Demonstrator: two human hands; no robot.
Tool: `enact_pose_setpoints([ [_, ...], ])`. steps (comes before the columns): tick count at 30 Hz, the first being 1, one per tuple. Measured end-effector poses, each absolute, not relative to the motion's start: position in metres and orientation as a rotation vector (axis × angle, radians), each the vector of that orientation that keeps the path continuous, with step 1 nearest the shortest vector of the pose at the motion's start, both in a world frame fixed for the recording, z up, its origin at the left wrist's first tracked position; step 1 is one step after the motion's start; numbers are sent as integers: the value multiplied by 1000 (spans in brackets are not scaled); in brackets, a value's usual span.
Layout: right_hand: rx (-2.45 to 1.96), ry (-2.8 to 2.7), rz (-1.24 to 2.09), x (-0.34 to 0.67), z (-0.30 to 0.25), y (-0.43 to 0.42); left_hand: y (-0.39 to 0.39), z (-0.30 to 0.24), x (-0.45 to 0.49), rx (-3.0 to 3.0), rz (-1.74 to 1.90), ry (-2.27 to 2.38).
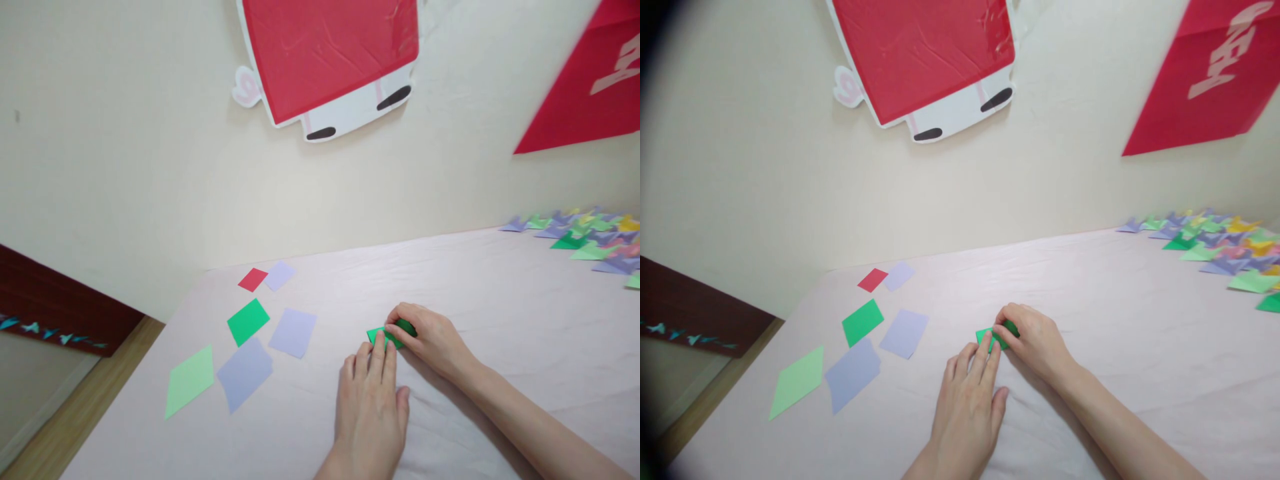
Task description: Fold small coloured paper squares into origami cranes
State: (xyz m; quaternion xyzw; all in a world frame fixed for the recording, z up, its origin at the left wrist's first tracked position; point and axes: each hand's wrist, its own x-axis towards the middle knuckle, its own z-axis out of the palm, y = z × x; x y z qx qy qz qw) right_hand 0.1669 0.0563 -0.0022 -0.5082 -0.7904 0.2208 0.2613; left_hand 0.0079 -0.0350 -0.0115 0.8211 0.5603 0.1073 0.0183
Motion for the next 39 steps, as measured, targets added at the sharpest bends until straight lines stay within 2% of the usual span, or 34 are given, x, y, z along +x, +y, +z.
enact_pose_setpoints([
  [4,-1336,-2102,710,170,-1,56,-36,-14,8,2552,330,1750],
  [14,-1383,-2104,686,168,-3,58,-34,-8,7,2550,317,1716],
  [39,-1408,-2244,453,162,-9,50,-32,-7,6,2566,378,1754],
])
